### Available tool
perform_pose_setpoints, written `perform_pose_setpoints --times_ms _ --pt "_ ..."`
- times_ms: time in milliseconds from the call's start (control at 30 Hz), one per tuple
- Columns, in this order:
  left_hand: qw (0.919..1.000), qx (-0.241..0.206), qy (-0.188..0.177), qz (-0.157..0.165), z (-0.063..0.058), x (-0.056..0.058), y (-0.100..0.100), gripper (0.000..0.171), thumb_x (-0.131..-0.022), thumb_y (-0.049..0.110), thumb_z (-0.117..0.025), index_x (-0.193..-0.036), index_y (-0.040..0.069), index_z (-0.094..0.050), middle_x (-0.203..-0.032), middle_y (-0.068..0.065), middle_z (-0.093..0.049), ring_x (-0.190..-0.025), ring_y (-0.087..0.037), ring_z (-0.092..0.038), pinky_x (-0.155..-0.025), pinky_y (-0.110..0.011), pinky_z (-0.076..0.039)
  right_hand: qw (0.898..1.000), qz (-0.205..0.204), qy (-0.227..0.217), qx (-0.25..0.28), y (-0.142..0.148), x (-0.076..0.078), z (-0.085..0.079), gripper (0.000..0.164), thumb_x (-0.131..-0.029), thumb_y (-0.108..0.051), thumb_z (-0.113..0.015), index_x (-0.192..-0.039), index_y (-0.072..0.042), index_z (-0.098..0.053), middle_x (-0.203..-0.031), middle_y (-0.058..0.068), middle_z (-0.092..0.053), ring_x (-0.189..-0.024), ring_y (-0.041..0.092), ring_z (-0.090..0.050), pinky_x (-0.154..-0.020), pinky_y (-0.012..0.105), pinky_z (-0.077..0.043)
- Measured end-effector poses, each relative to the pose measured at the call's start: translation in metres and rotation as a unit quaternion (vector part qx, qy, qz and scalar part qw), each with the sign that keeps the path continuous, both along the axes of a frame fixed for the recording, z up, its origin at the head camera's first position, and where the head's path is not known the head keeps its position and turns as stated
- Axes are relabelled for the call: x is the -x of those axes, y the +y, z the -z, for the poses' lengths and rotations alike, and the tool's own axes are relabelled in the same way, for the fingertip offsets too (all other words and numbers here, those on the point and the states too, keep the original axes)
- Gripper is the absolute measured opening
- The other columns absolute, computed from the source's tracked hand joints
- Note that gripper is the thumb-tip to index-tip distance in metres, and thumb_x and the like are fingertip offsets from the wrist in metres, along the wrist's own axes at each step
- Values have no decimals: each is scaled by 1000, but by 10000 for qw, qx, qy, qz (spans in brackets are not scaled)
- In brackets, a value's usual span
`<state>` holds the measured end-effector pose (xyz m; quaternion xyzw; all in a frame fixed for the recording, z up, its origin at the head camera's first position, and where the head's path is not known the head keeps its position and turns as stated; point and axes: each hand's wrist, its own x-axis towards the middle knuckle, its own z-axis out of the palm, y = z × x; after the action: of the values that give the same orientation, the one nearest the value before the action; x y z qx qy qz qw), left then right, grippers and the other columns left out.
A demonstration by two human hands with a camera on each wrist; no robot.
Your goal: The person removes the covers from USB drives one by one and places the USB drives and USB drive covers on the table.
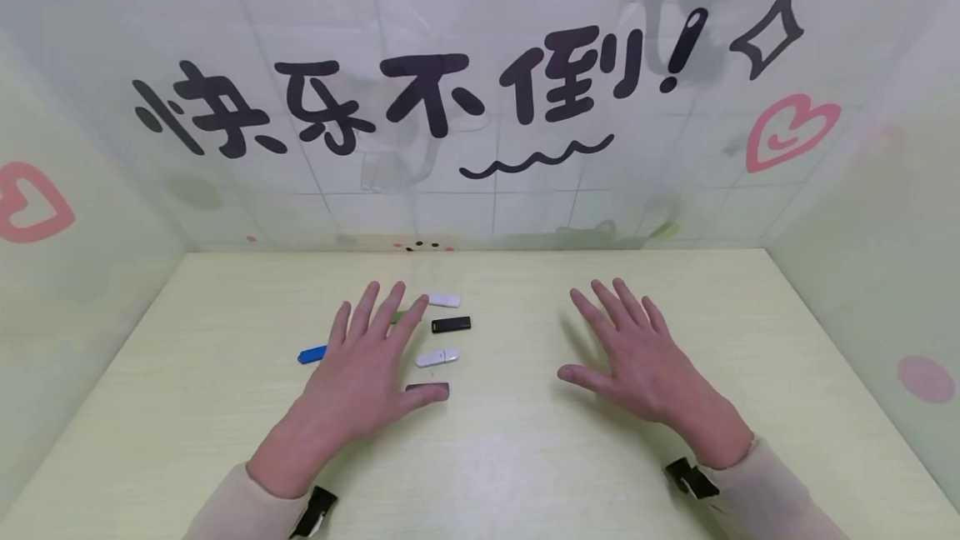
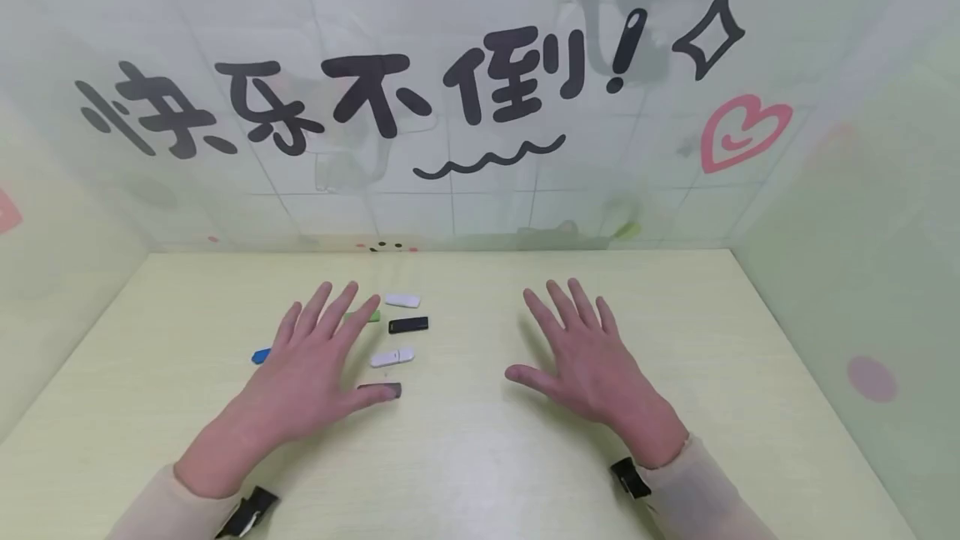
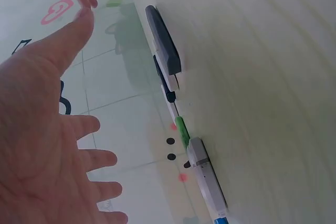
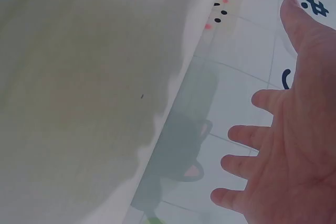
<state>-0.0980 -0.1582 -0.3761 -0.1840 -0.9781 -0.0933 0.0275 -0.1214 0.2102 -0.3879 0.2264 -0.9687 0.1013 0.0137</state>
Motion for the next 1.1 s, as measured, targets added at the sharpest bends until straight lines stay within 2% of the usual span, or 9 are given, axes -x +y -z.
perform_pose_setpoints --times_ms 100,167,300,367,533,667,833,967,1100 --pt "9999 -55 65 108 -2 -1 -1 111 -80 73 -80 -163 11 -40 -171 -18 -27 -159 -47 -13 -124 -68 -14 10000 -20 23 -5 -1 0 -1 101 -96 -80 -53 -171 -21 -22 -174 16 -20 -161 42 -8 -123 72 -13" --pt "9997 -127 130 181 -1 -2 -1 105 -77 69 -85 -155 8 -50 -165 -19 -38 -155 -48 -24 -122 -67 -21 10000 -31 40 -10 -1 0 -1 101 -96 -80 -54 -171 -21 -22 -174 17 -21 -161 42 -8 -123 72 -13" --pt "9990 -149 255 340 -1 -4 0 84 -73 58 -94 -131 5 -65 -141 -14 -57 -135 -41 -47 -111 -61 -40 10000 -56 76 -20 -2 0 0 100 -96 -79 -54 -171 -20 -23 -174 17 -22 -161 42 -10 -123 71 -14" --pt "9987 -80 244 429 -1 -4 2 74 -72 53 -96 -122 6 -68 -127 -9 -61 -122 -35 -52 -104 -56 -46 9999 -64 85 -25 -2 -1 0 100 -96 -79 -54 -171 -20 -24 -173 17 -23 -161 42 -10 -123 70 -14" --pt "9981 185 31 587 -1 -3 6 55 -74 45 -98 -107 9 -72 -105 -1 -61 -100 -25 -52 -89 -44 -48 9999 -92 127 -46 -3 0 0 99 -96 -79 -55 -170 -20 -26 -173 17 -24 -161 42 -11 -123 70 -14" --pt "9975 265 -198 624 0 -2 7 44 -77 37 -97 -103 9 -76 -98 1 -62 -91 -21 -51 -81 -39 -46 9998 -119 141 -55 -4 0 -1 98 -96 -78 -55 -169 -18 -29 -172 18 -28 -160 42 -14 -123 70 -15" --pt "9968 265 -449 612 1 0 9 29 -80 27 -95 -95 9 -78 -92 2 -63 -86 -19 -53 -79 -39 -48 9998 -139 108 -39 -5 -1 -1 97 -96 -78 -55 -168 -18 -33 -170 18 -32 -159 43 -19 -123 70 -16" --pt "9965 202 -402 707 3 0 8 21 -81 23 -94 -87 11 -78 -86 3 -63 -81 -18 -53 -76 -39 -48 9998 -157 78 -1 -7 -1 -1 96 -96 -78 -55 -167 -17 -34 -170 18 -33 -159 43 -20 -123 70 -16" --pt "9962 157 -375 766 3 1 8 19 -82 20 -92 -82 13 -75 -80 4 -60 -76 -18 -51 -73 -38 -46 9998 -170 61 -11 -9 -1 -1 96 -97 -78 -54 -167 -16 -34 -170 18 -32 -159 43 -20 -124 69 -15"
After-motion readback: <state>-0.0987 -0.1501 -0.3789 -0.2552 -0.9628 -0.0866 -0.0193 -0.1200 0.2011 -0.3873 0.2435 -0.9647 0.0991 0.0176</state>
